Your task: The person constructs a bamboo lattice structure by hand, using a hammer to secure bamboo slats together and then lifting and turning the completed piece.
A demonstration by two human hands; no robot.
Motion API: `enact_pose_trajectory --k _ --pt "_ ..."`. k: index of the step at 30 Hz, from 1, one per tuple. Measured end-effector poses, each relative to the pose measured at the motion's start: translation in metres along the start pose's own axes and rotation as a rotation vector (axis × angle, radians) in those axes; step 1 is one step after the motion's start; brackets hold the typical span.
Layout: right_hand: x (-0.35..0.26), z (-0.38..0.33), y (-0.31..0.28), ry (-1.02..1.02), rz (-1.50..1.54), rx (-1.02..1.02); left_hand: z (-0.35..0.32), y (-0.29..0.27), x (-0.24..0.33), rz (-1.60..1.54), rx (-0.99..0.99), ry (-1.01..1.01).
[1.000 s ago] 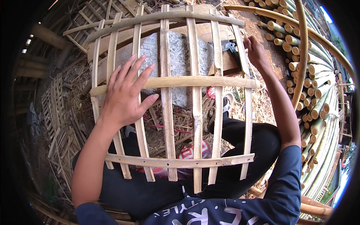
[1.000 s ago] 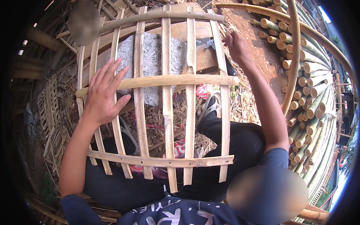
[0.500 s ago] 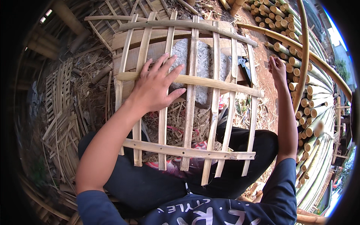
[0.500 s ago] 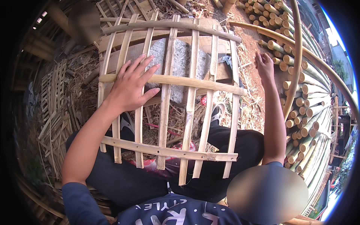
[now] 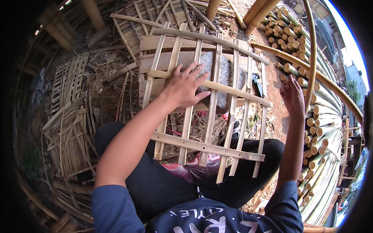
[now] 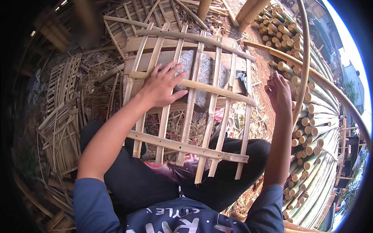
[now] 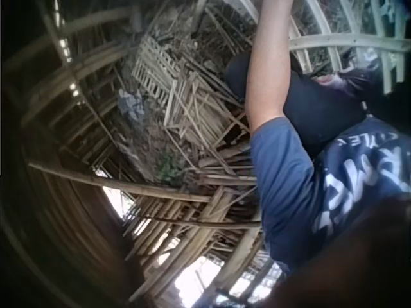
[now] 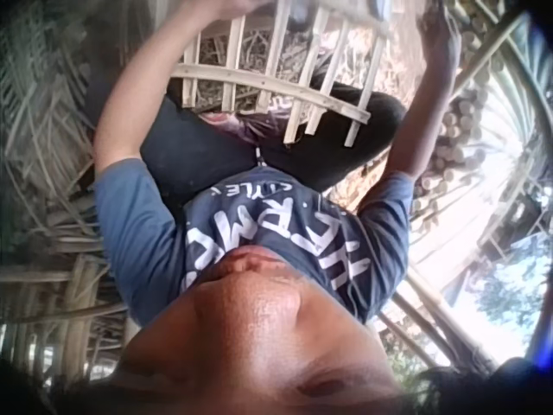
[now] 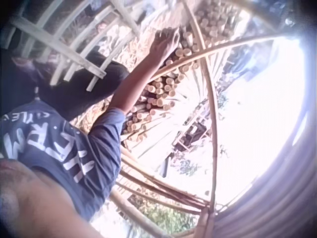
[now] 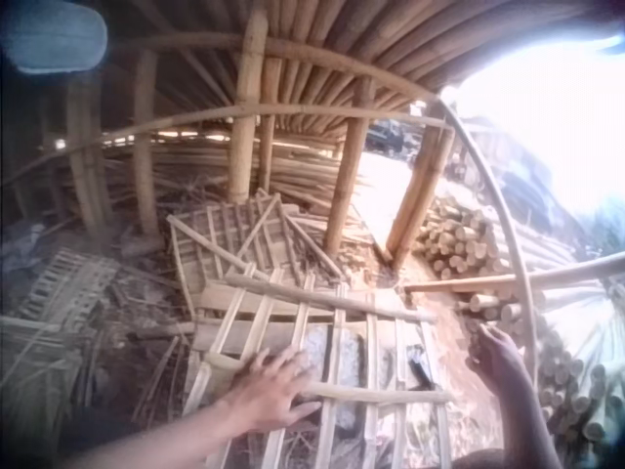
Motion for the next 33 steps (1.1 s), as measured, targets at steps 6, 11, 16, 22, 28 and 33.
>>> enact_pose_trajectory --k 6,11,16,22,28,33 --pt "0.01 -0.022 -0.004 -0.007 0.199 0.031 0.001 -0.004 0.004 0.003 -0.035 0.006" --pt "0.024 -0.028 -0.028 -0.014 0.441 0.11 0.003 -0.005 0.002 0.016 -0.023 0.015" --pt "0.018 -0.03 -0.069 -0.059 0.46 0.133 0.008 -0.007 0.006 0.047 -0.021 0.071" --pt "0.011 -0.04 -0.062 -0.19 0.132 0.32 0.01 -0.007 0.007 0.023 -0.03 0.05" --pt "0.004 -0.046 -0.034 -0.166 -0.401 0.275 0.011 -0.011 0.013 0.057 -0.061 0.065" --pt "0.008 -0.042 -0.04 -0.138 -0.392 0.142 0.013 -0.009 0.01 0.083 -0.069 0.075"
Point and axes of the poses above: each hand's wrist, its own z-axis towards the middle knuckle, its own y-axis out of the palm, x = y × z, the point moved 5 cm from there along z, towards the middle knuckle, and after that the axes turned 4 degrees about y, right-handed, at the moved point
